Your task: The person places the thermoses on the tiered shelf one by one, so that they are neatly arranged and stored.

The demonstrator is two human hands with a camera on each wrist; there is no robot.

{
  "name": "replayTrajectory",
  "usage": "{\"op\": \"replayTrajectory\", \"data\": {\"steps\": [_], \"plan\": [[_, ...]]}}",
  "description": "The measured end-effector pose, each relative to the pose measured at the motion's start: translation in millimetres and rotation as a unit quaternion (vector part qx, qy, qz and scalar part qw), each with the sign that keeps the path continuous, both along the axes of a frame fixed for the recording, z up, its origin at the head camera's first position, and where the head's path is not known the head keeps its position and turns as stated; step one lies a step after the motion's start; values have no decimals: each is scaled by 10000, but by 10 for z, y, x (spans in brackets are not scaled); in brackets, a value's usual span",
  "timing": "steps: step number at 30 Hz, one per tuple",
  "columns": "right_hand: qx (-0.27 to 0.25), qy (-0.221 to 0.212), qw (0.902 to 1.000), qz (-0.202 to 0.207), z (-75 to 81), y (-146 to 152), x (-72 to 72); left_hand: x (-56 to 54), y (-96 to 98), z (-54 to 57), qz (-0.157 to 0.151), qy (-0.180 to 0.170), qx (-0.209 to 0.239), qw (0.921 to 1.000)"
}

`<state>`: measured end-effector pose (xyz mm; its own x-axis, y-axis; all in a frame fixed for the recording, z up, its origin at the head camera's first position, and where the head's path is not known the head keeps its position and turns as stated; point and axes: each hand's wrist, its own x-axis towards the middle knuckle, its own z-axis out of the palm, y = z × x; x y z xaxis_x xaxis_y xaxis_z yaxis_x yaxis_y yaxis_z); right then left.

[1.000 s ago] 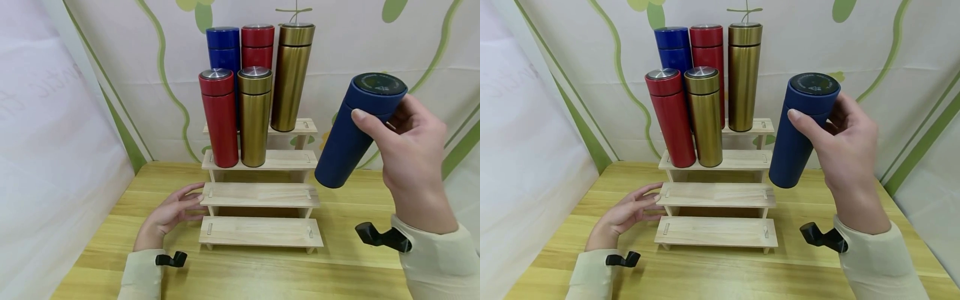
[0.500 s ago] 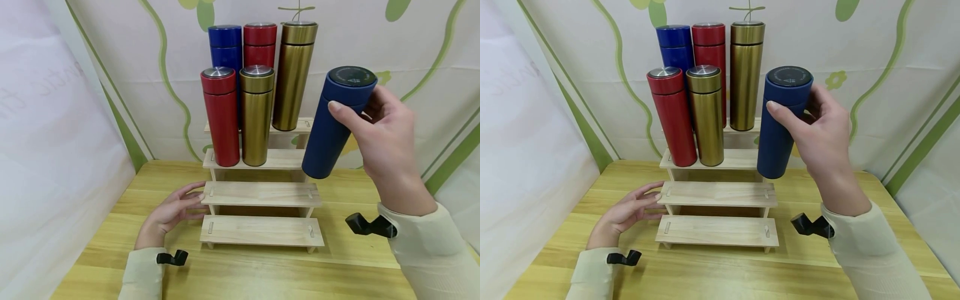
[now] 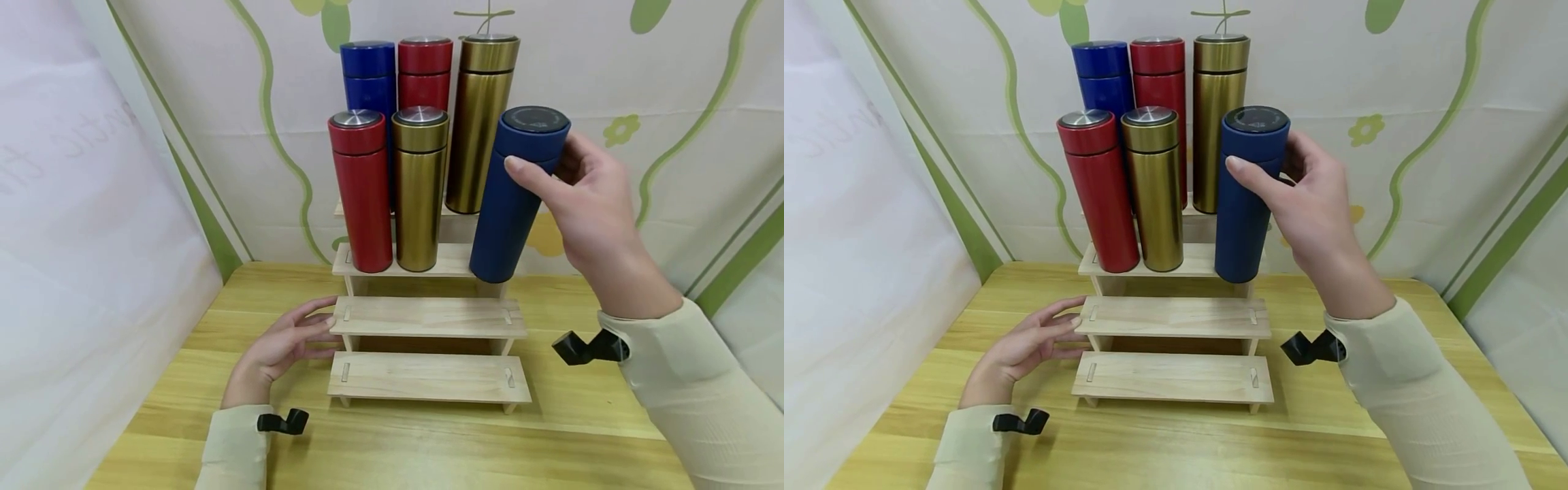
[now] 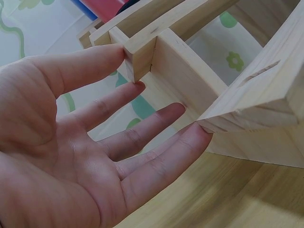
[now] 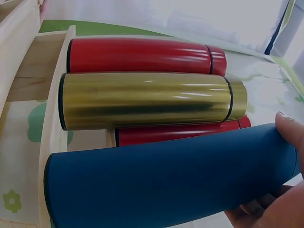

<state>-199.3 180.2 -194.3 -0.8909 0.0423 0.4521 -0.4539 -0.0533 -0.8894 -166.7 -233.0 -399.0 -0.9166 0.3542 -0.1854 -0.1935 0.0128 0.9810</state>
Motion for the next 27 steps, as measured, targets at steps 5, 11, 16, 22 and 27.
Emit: {"op": "replayTrajectory", "data": {"steps": [5,11,16,22,27], "plan": [[18,-23,10000,26,18,-44,-61,-7,-4,1,-34,24,43,10000],[164,-26,9999,19,29,-122,-108,-7,-6,-5,-36,8,120,9999],[114,-143,9998,18,32,-176,-150,-8,-5,-12,-42,-2,157,9999],[80,-235,9997,-9,24,-221,-201,-5,-9,-13,-7,-4,128,9999],[113,-217,9997,-21,29,-259,-219,-2,-6,-11,11,22,100,9999]]}}
